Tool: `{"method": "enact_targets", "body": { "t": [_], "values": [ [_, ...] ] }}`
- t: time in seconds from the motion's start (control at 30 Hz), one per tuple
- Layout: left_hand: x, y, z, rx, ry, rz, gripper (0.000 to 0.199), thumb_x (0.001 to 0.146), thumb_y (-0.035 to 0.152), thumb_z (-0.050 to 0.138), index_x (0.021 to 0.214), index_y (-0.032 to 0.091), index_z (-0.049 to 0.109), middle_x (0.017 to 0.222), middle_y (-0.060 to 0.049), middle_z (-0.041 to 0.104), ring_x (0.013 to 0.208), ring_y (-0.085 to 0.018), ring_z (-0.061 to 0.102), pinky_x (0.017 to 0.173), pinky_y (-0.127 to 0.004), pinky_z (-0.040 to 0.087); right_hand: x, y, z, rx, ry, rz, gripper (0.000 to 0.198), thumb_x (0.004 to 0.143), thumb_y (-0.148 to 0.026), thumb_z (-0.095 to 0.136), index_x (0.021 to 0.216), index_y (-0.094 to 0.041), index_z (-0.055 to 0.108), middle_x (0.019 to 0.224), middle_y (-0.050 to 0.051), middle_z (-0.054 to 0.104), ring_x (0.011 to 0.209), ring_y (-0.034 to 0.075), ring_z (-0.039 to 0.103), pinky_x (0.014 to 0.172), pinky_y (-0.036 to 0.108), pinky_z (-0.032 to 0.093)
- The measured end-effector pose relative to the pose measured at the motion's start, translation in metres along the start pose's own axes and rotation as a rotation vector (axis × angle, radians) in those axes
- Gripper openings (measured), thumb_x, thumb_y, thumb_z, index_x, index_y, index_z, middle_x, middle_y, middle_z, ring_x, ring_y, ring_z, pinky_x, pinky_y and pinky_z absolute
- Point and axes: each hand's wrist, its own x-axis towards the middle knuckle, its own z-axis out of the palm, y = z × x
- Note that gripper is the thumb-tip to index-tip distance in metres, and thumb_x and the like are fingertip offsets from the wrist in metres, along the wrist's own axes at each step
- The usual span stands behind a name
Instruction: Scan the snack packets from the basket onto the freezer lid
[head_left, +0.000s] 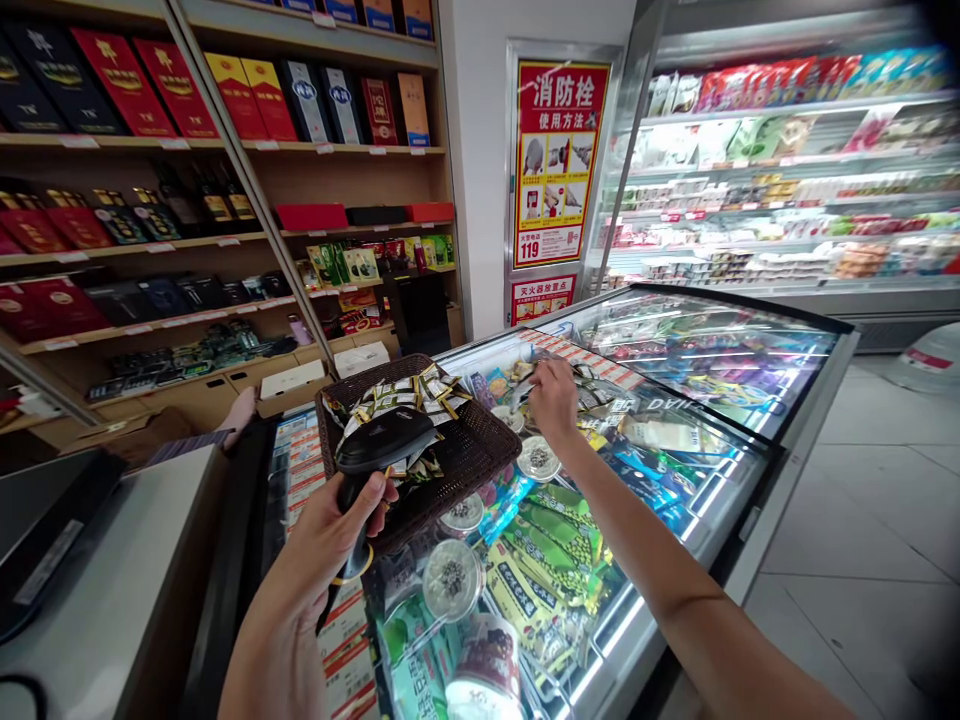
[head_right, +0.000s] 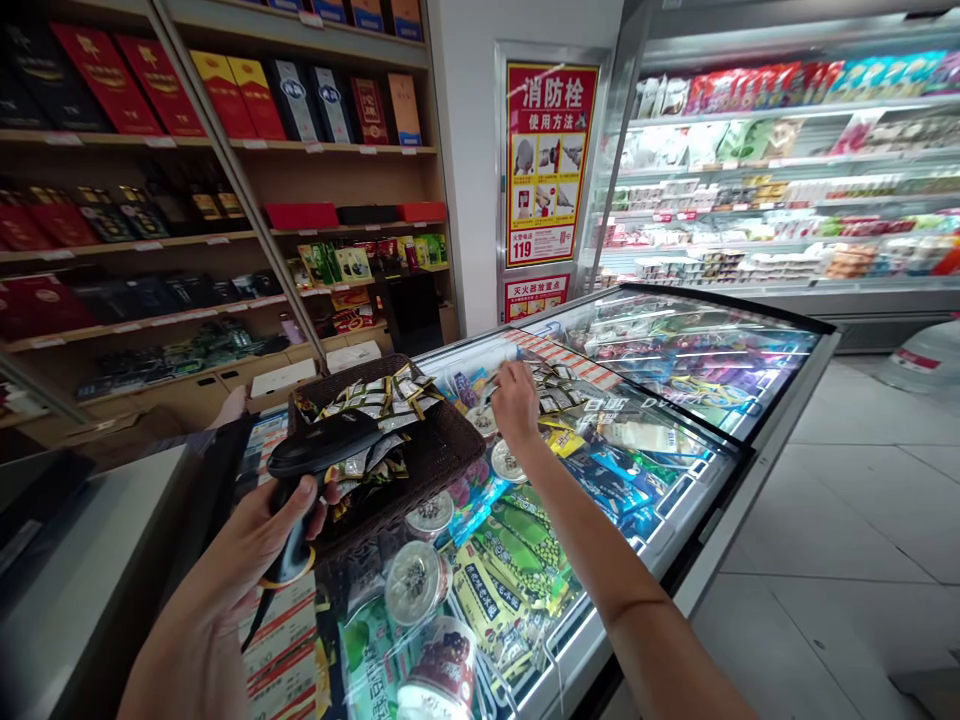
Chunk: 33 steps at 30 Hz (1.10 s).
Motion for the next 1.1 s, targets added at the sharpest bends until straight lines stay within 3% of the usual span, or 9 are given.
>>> {"method": "enact_targets", "body": {
  "t": [0.2,0.33,0.43,0.5,0.57,0.73,0.83,0.97,1.1],
  "values": [
    [0.002,-0.001,-0.003,-0.038,0.035,0.016,0.057,0.071,0.075,0.071,0.078,0.019,0.065,0.058,0.000,0.057,0.057,-0.017,0.048,0.052,-0.025,0.033,0.010,0.017,-0.015,-0.102,0.013,0.024,0.029,0.088,-0.005,0.045,0.099,-0.020,0.067,0.132,0.016,0.055,0.134,0.036,0.040,0.116,0.065,0.029],
    [0.002,0.001,-0.004,-0.027,0.086,0.028,0.058,0.070,0.078,0.069,0.075,0.020,0.062,0.061,-0.001,0.059,0.055,-0.017,0.048,0.050,-0.026,0.035,-0.011,-0.023,0.007,-0.159,-0.178,-0.063,0.025,0.093,-0.012,0.049,0.104,-0.018,0.071,0.129,0.015,0.059,0.122,0.030,0.055,0.110,0.052,0.044],
    [0.001,0.003,-0.005,-0.019,0.114,0.023,0.060,0.069,0.080,0.067,0.074,0.020,0.062,0.058,-0.001,0.057,0.053,-0.017,0.048,0.048,-0.026,0.035,-0.040,-0.064,0.021,0.006,-0.506,-0.272,0.023,0.100,-0.030,0.054,0.109,-0.020,0.072,0.135,0.012,0.060,0.112,0.024,0.064,0.099,0.042,0.054],
    [0.000,0.003,-0.006,-0.021,0.123,0.022,0.060,0.069,0.080,0.068,0.075,0.020,0.063,0.056,0.000,0.056,0.053,-0.017,0.048,0.047,-0.025,0.035,-0.060,-0.087,0.025,0.079,-0.742,-0.524,0.029,0.102,-0.037,0.052,0.117,-0.022,0.072,0.152,0.009,0.050,0.114,0.020,0.065,0.097,0.037,0.055],
    [-0.001,0.004,-0.006,-0.038,0.125,0.023,0.060,0.069,0.079,0.069,0.075,0.020,0.064,0.055,0.000,0.055,0.053,-0.016,0.048,0.046,-0.025,0.036,-0.076,-0.103,0.025,0.063,-0.849,-0.740,0.034,0.104,-0.041,0.048,0.119,-0.022,0.071,0.162,0.008,0.041,0.115,0.021,0.065,0.099,0.038,0.053],
    [0.000,0.002,-0.009,-0.106,0.114,-0.025,0.061,0.067,0.078,0.072,0.078,0.019,0.066,0.056,0.001,0.056,0.050,-0.013,0.046,0.042,-0.022,0.034,-0.093,-0.109,0.032,0.046,-0.875,-0.840,0.039,0.107,-0.031,0.040,0.137,-0.020,0.062,0.159,0.009,0.047,0.126,0.020,0.061,0.109,0.039,0.048],
    [0.001,0.002,-0.009,-0.084,0.122,-0.020,0.062,0.066,0.079,0.071,0.076,0.019,0.065,0.057,0.000,0.057,0.050,-0.013,0.048,0.043,-0.023,0.036,-0.091,-0.103,0.037,0.199,-0.873,-0.734,0.038,0.107,-0.027,0.039,0.137,-0.017,0.062,0.148,0.010,0.058,0.132,0.017,0.058,0.113,0.035,0.047],
    [0.002,0.002,-0.008,-0.050,0.135,0.020,0.061,0.066,0.080,0.071,0.073,0.020,0.063,0.064,-0.002,0.062,0.054,-0.015,0.049,0.047,-0.025,0.037,-0.084,-0.099,0.037,0.272,-0.766,-0.485,0.037,0.108,-0.024,0.036,0.124,-0.016,0.068,0.124,0.011,0.071,0.118,0.016,0.066,0.103,0.030,0.053],
    [0.000,0.003,-0.008,-0.044,0.124,-0.024,0.062,0.066,0.082,0.069,0.074,0.021,0.063,0.057,0.000,0.055,0.052,-0.016,0.046,0.044,-0.025,0.032,-0.084,-0.107,0.028,0.154,-0.841,-0.736,0.034,0.106,-0.038,0.043,0.128,-0.026,0.068,0.154,0.005,0.051,0.122,0.018,0.062,0.104,0.033,0.052]
  ]
}}
